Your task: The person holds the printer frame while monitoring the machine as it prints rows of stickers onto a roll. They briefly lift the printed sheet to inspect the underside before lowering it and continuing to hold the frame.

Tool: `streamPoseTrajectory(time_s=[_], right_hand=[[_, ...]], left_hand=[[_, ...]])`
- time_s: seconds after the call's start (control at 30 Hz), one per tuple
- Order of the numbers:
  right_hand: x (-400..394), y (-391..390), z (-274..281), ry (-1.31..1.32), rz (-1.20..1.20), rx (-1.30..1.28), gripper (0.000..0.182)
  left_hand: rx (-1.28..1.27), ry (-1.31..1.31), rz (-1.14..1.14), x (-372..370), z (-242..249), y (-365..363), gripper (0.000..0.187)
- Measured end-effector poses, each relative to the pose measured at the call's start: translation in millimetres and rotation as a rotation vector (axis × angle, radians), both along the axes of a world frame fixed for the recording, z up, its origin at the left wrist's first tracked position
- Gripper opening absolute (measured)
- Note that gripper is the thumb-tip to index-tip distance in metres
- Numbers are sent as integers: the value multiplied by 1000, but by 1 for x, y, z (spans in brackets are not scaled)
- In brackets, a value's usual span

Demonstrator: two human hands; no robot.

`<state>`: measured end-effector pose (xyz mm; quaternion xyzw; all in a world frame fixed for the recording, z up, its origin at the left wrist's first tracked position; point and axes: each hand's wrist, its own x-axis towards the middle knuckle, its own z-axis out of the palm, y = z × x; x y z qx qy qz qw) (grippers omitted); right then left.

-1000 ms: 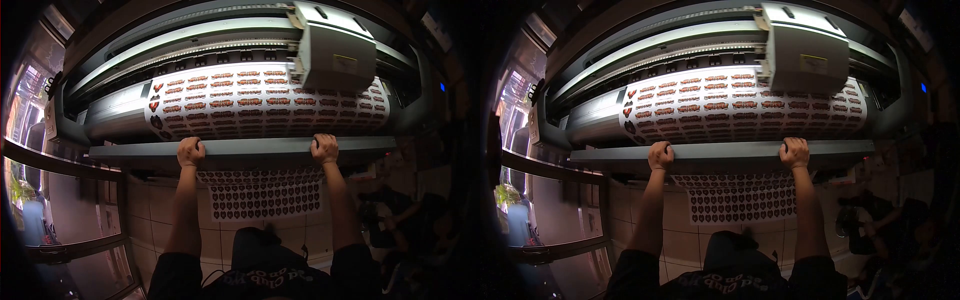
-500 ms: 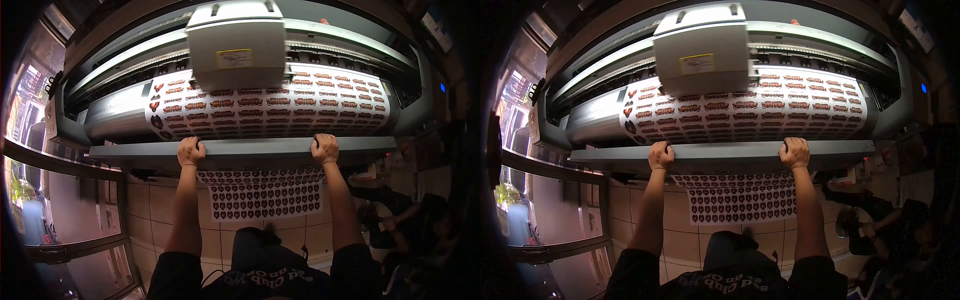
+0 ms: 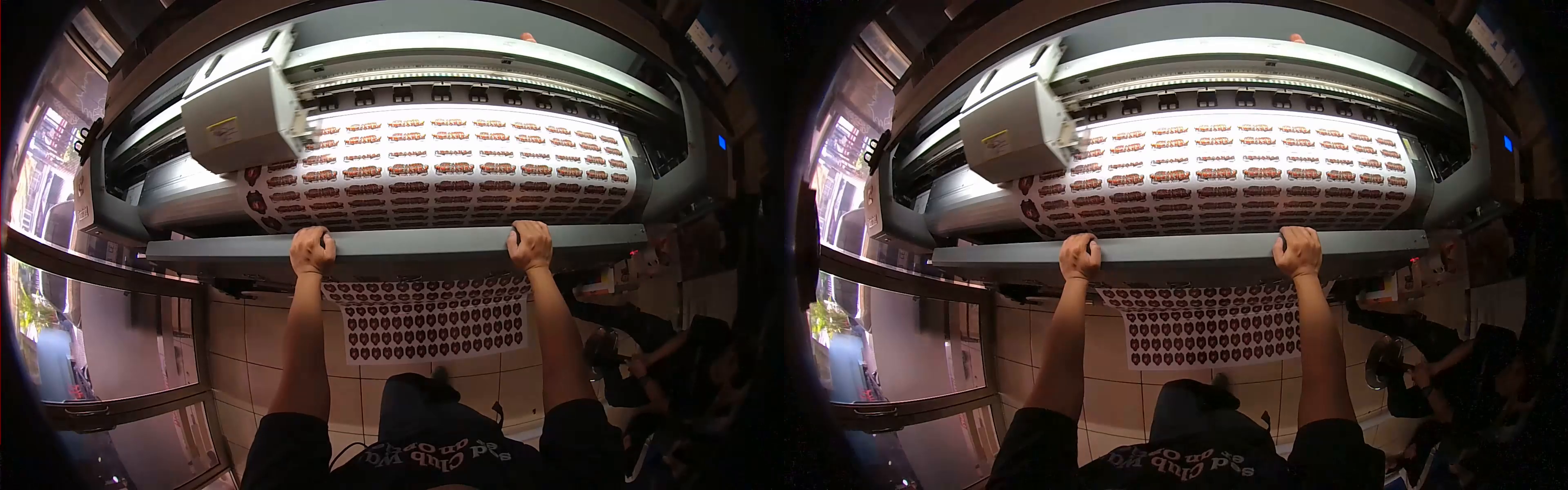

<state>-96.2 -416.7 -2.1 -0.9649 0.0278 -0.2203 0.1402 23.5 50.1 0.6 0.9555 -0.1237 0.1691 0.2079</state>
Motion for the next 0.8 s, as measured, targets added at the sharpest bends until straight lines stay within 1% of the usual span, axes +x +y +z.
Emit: streamPoseTrajectory(time_s=[0.27, 0.33, 0.53, 0.8], right_hand=[[2, -1, 1, -5, 9, 0, 25], [2, 0, 1, -1, 11, -4, 24], [1, -1, -1, -31, 14, 1, 25], [1, -1, 0, 12, 3, 3, 25]], left_hand=[[-13, -52, -5, 2, 1, -1, 24], [-12, -26, 7, 0, 4, -2, 23], [13, -56, -9, 2, 0, 0, 23], [36, -33, -9, 3, -2, 1, 24]])
